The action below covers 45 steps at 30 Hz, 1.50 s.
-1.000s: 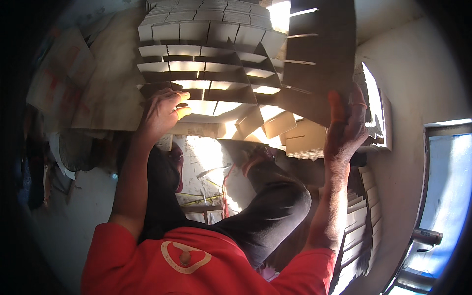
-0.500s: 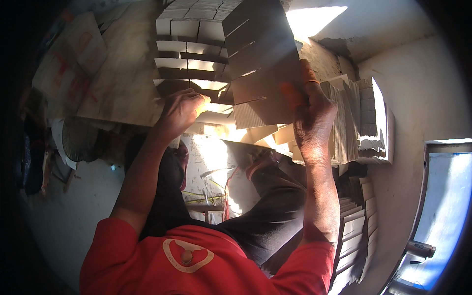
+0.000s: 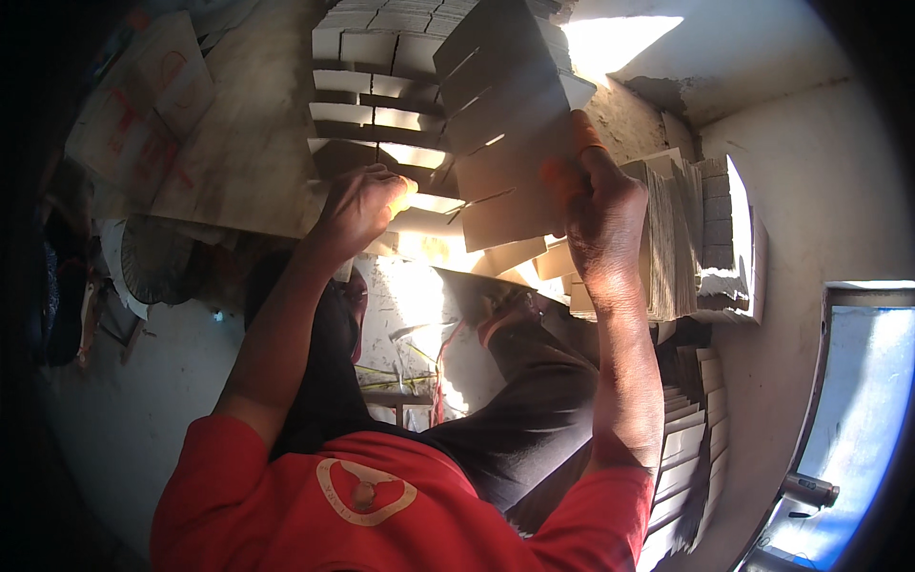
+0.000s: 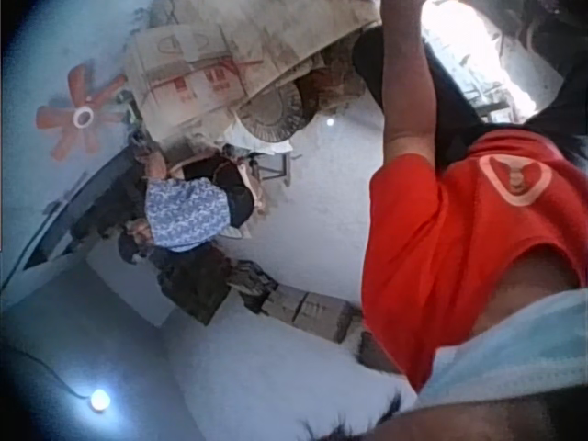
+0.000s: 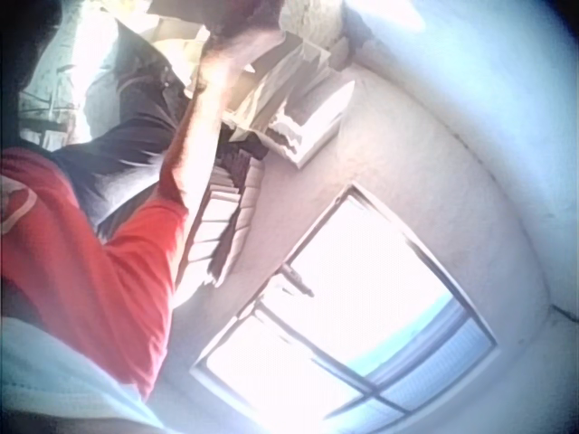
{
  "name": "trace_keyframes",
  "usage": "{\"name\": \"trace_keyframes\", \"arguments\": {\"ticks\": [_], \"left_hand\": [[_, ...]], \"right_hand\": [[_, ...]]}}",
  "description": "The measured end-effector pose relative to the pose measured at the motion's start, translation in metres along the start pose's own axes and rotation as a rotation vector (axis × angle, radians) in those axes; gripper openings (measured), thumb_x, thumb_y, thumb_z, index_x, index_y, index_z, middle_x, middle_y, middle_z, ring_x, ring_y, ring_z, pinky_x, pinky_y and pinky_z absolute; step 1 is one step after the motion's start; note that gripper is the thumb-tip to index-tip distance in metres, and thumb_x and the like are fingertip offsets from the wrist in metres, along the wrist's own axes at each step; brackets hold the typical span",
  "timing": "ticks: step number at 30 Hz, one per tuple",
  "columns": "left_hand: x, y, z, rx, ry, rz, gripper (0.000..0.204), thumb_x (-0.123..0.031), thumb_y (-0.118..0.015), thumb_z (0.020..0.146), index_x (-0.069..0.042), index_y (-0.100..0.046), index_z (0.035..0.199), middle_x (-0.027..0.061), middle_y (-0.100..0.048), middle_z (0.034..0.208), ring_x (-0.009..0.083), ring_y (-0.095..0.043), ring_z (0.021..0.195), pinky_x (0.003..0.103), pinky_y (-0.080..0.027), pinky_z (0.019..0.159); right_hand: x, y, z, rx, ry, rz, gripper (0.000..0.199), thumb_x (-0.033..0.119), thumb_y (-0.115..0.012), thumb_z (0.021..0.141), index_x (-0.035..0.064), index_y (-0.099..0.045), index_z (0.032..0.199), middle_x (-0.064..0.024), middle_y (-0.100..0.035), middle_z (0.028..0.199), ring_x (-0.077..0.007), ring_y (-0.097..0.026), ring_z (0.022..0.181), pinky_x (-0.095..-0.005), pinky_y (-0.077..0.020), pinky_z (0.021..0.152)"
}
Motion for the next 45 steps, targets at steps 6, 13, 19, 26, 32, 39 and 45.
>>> {"name": "trace_keyframes", "arguments": {"ticks": [6,13,19,26,32,39,45], "left_hand": [[-0.001,0.001,0.004,-0.074,-0.035,-0.057,0.011,-0.001,-0.053,0.070,-0.001,-0.044,0.065,0.0184,-0.047,0.061,0.0340,-0.052,0.059,0.043,-0.039,0.055],[0.008,-0.004,0.000,0.096,0.045,-0.009,0.023,0.005,-0.055,0.067,0.003,-0.064,0.088,0.0174,-0.063,0.078,0.0324,-0.062,0.077,0.039,-0.050,0.071],[0.007,-0.002,0.002,0.074,0.036,-0.004,0.018,0.005,-0.055,0.067,0.003,-0.062,0.083,0.0168,-0.062,0.076,0.0314,-0.062,0.076,0.039,-0.049,0.069],[0.010,-0.004,0.002,0.060,0.014,0.000,0.008,0.002,-0.055,0.067,0.001,-0.054,0.075,0.0167,-0.056,0.070,0.0326,-0.058,0.070,0.041,-0.045,0.064],[0.006,-0.003,0.004,0.012,-0.024,-0.034,0.008,0.001,-0.055,0.067,-0.001,-0.049,0.072,0.0166,-0.052,0.066,0.0337,-0.056,0.066,0.043,-0.043,0.060],[0.007,-0.005,0.004,0.121,0.063,0.040,0.018,0.001,-0.055,0.069,0.002,-0.063,0.086,0.0160,-0.064,0.080,0.0318,-0.062,0.081,0.040,-0.049,0.074],[0.006,-0.002,0.002,0.014,-0.012,0.016,0.005,0.000,-0.056,0.068,-0.002,-0.054,0.073,0.0153,-0.057,0.068,0.0330,-0.059,0.070,0.043,-0.046,0.064]], "right_hand": [[-0.003,-0.014,0.000,-0.027,0.185,-0.107,0.048,0.011,-0.066,0.089,0.0076,-0.052,0.135,-0.0011,-0.064,0.073,-0.0034,-0.050,0.051,-0.0226,-0.0416,0.044],[-0.001,-0.017,-0.003,0.018,0.029,0.025,0.046,0.012,-0.064,0.091,0.0054,-0.051,0.135,-0.0002,-0.060,0.067,-0.0028,-0.047,0.049,-0.0223,-0.0399,0.043],[0.005,-0.022,-0.006,0.028,-0.007,0.059,0.045,0.011,-0.062,0.092,0.0057,-0.050,0.136,-0.0003,-0.060,0.067,-0.0026,-0.046,0.049,-0.0220,-0.0393,0.042],[-0.003,-0.028,-0.004,0.049,-0.031,0.088,0.047,0.007,-0.061,0.091,0.0071,-0.050,0.136,-0.0009,-0.060,0.066,-0.0034,-0.048,0.049,-0.0231,-0.0398,0.042],[-0.011,-0.061,0.002,0.201,0.067,0.015,0.051,0.002,-0.055,0.090,0.0079,-0.045,0.139,-0.0071,-0.067,0.076,-0.0071,-0.050,0.046,-0.0254,-0.0438,0.042],[-0.017,-0.084,0.007,0.324,0.134,-0.210,0.060,-0.002,-0.057,0.087,0.0035,-0.035,0.143,-0.0159,-0.067,0.080,-0.0164,-0.055,0.047,-0.0306,-0.0461,0.045],[-0.005,-0.095,-0.006,0.375,0.243,-0.383,0.046,-0.002,-0.055,0.083,-0.0079,-0.042,0.127,-0.0246,-0.063,0.079,-0.0372,-0.064,0.073,-0.0414,-0.0520,0.062]]}}
Point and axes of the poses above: each hand's wrist, its own z-axis towards the middle knuckle, its own y-axis out of the back of the hand, x = y × z, the point moved 6 cm from there along z, towards the middle knuckle
